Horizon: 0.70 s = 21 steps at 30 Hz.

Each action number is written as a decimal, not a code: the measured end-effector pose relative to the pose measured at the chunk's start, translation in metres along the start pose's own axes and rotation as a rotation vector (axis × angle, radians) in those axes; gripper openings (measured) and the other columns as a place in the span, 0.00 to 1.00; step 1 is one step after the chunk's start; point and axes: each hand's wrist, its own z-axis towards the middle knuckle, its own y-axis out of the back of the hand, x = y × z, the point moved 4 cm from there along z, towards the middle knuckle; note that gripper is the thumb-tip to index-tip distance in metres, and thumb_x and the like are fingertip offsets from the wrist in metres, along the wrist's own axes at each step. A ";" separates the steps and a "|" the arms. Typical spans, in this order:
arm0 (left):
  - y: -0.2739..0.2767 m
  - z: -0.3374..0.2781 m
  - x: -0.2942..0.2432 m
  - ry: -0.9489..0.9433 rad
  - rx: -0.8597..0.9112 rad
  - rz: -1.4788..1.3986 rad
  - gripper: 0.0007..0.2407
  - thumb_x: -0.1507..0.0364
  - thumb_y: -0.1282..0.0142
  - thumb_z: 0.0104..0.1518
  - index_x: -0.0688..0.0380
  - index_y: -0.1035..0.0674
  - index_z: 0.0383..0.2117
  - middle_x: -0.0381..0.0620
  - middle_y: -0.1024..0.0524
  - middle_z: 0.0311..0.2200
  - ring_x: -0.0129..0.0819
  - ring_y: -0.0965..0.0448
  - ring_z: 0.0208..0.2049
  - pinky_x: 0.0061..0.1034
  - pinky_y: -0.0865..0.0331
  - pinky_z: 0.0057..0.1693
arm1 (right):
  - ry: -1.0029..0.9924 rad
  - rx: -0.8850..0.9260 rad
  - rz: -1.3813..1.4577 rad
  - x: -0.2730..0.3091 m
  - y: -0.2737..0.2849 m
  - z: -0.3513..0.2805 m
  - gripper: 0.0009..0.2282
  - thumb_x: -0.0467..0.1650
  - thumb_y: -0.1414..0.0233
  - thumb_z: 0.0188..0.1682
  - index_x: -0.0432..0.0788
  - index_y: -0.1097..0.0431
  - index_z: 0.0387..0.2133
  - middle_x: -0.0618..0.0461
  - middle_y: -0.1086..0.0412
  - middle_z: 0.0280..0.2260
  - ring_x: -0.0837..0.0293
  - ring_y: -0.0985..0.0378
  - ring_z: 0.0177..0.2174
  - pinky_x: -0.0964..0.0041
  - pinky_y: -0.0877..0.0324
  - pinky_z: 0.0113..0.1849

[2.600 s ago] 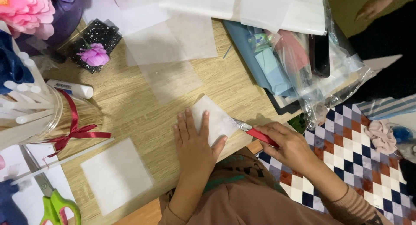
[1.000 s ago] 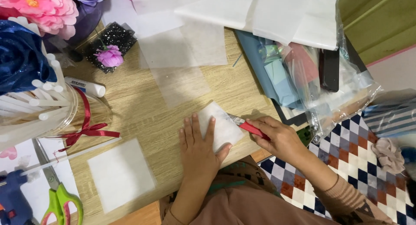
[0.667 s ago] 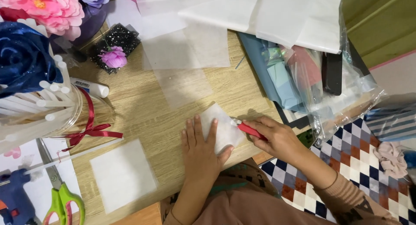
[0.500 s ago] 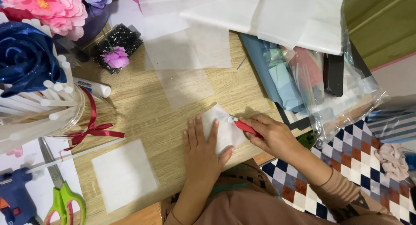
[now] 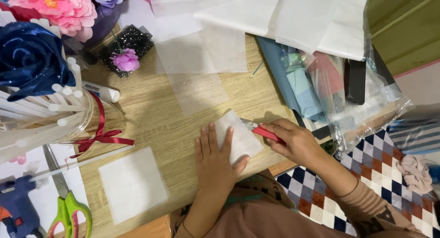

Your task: The person uses a red utility knife to cut a piece of white paper on a wooden table. They repeatedly cut the paper into smaller pieces, fold them, and place them aside. The workspace contains various craft supplies, including scissors, a glue gun, and artificial flowers.

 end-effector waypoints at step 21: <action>0.005 -0.002 -0.001 -0.019 -0.023 -0.015 0.38 0.39 0.53 0.52 0.43 0.39 0.68 0.66 0.49 0.68 0.63 0.54 0.70 0.53 0.64 0.71 | 0.033 -0.013 -0.055 -0.016 -0.015 0.007 0.16 0.34 0.43 0.48 0.52 0.25 0.51 0.53 0.24 0.40 0.52 0.20 0.40 0.65 0.25 0.40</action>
